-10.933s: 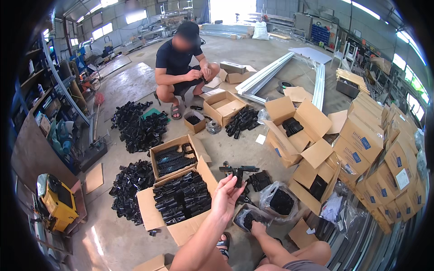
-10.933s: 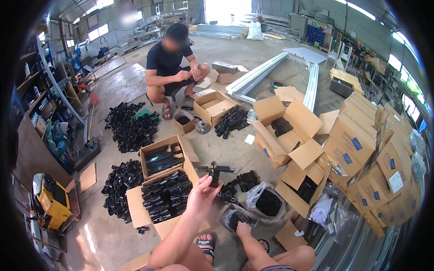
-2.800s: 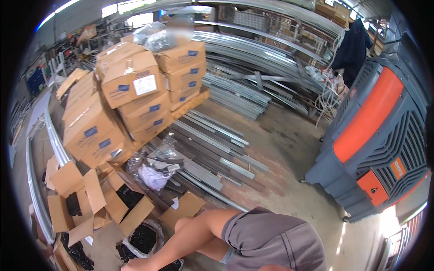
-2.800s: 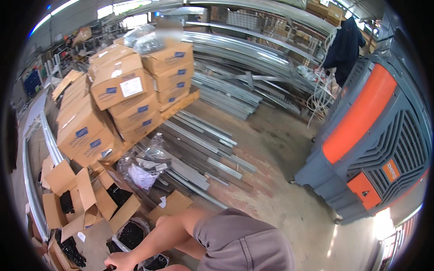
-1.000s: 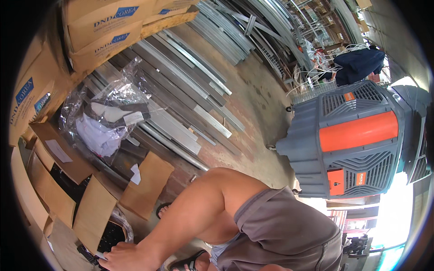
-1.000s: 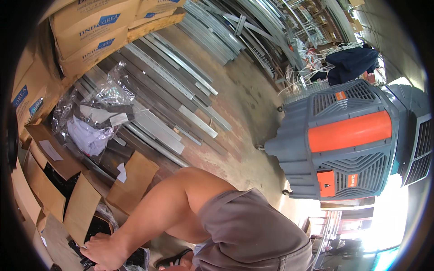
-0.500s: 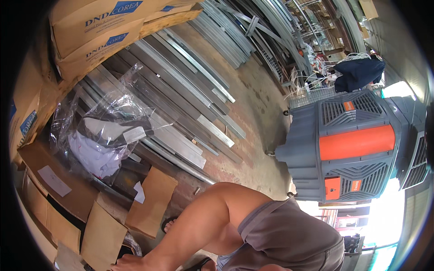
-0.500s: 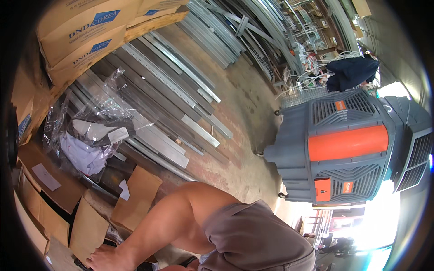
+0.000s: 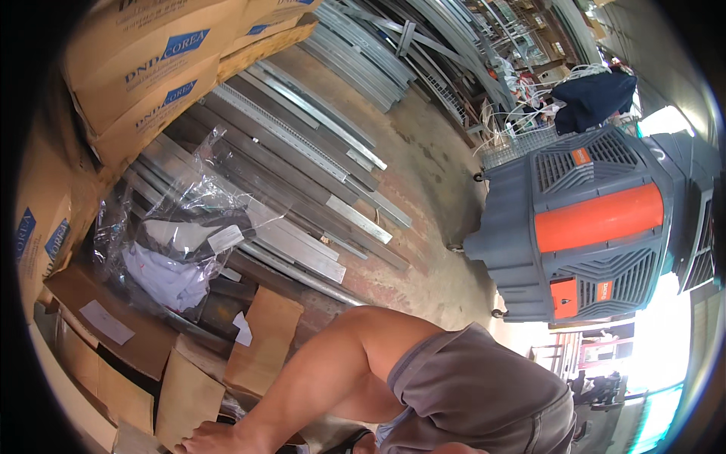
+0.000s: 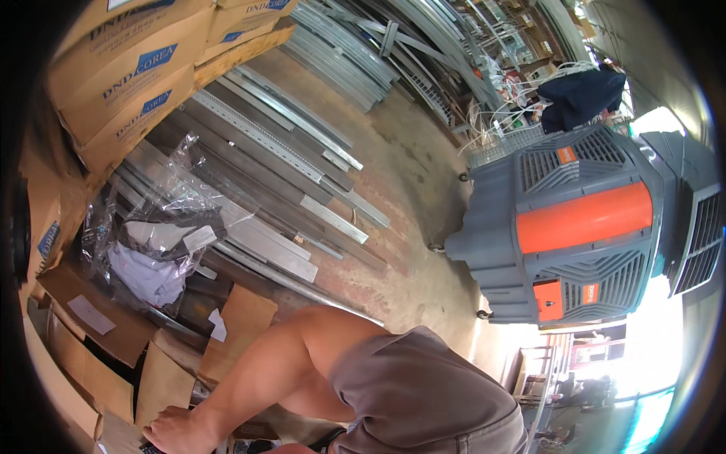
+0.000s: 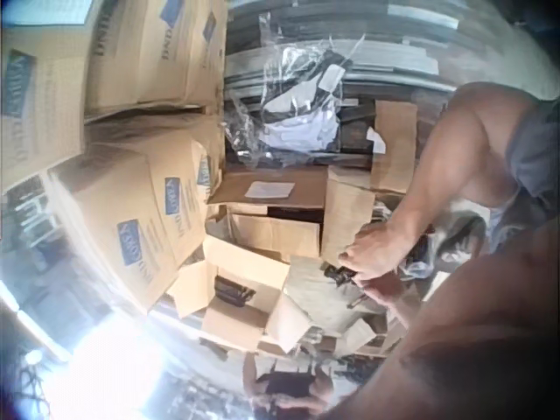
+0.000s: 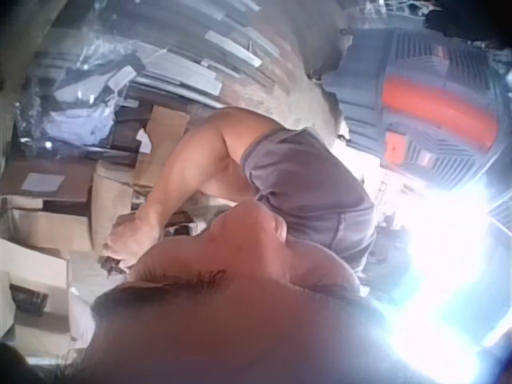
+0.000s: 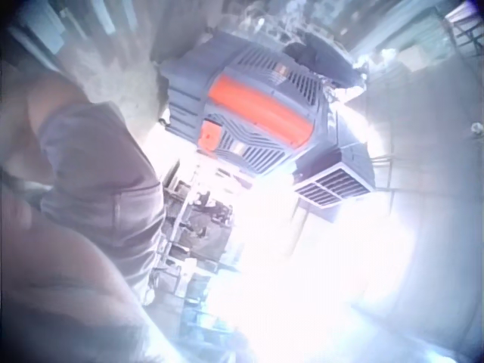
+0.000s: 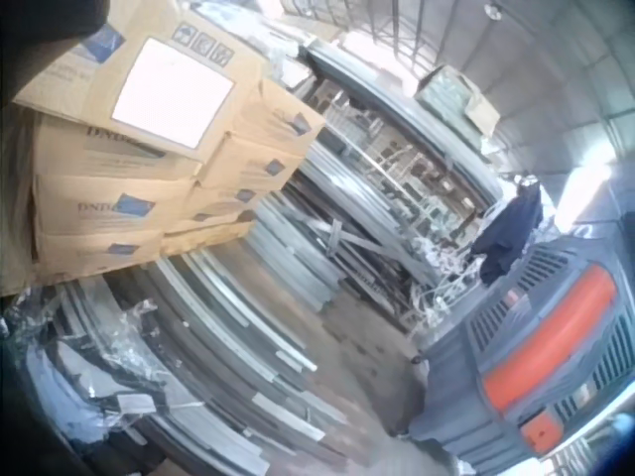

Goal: The person sits on the floor surrounded by boxes and black plastic components, picking up two parts at a time and joining them together by hand before placing them into a separate container.

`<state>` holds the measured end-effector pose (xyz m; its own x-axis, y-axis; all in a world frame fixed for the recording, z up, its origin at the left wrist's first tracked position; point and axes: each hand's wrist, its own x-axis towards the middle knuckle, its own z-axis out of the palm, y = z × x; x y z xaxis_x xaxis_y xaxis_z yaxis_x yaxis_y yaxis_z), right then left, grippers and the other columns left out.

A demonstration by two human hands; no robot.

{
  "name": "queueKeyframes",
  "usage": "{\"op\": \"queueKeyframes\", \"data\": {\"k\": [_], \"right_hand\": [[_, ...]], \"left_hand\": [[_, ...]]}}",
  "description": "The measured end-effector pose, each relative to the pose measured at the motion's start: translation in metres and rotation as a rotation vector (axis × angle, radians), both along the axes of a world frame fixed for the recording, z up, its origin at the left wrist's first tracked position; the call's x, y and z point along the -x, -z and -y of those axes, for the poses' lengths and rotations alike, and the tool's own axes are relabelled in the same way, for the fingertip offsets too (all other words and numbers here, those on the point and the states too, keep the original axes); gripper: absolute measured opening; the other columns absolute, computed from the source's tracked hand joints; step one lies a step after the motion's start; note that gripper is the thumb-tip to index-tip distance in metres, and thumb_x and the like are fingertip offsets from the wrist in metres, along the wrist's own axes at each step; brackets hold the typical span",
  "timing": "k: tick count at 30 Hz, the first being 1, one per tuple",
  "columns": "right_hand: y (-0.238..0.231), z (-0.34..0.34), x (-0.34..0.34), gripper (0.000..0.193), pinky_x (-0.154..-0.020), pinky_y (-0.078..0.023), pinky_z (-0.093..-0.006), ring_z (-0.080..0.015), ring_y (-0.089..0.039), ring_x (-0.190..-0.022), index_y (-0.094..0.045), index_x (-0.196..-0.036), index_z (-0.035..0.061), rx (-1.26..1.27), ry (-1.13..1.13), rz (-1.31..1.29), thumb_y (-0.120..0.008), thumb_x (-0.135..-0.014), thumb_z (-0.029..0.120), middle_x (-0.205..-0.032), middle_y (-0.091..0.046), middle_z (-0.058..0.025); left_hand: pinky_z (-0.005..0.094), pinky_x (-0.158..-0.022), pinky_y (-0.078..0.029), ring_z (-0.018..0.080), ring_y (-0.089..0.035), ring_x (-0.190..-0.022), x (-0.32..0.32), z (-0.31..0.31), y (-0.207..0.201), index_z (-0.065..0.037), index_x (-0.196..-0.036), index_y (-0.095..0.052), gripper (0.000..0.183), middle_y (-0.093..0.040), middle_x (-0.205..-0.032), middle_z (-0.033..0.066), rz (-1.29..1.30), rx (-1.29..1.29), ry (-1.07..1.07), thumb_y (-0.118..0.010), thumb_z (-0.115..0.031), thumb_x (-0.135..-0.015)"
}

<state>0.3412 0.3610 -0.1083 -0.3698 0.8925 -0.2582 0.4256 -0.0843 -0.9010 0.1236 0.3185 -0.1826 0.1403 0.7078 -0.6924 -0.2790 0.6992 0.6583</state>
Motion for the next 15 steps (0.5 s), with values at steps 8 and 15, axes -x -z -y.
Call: {"op": "queueKeyframes", "data": {"k": [8,15], "right_hand": [[-0.021,0.028,0.04,0.046,-0.069,-0.056,-0.0484,-0.038,-0.069,-0.079,-0.06,-0.101,0.0004,-0.052,0.141,0.178,-0.061,-0.086,0.044,-0.086,-0.07,-0.0193],[-0.035,0.084,0.088,0.043,-0.072,-0.053,-0.0483,-0.0375,-0.068,-0.08,-0.058,-0.11,-0.0038,-0.433,0.023,0.036,-0.063,-0.079,0.025,-0.082,-0.068,-0.0204]], "left_hand": [[0.0466,-0.097,-0.041,0.027,-0.051,-0.118,0.012,0.023,0.008,-0.003,-0.127,-0.049,0.064,-0.052,-0.126,0.0138,-0.228,-0.417,-0.022,-0.034,-0.06,-0.099],[0.0438,-0.107,-0.034,0.0263,-0.045,-0.128,0.044,0.041,-0.05,-0.005,-0.135,-0.046,0.067,-0.048,-0.137,0.0113,0.504,-0.818,0.358,-0.043,-0.06,-0.096]]}}
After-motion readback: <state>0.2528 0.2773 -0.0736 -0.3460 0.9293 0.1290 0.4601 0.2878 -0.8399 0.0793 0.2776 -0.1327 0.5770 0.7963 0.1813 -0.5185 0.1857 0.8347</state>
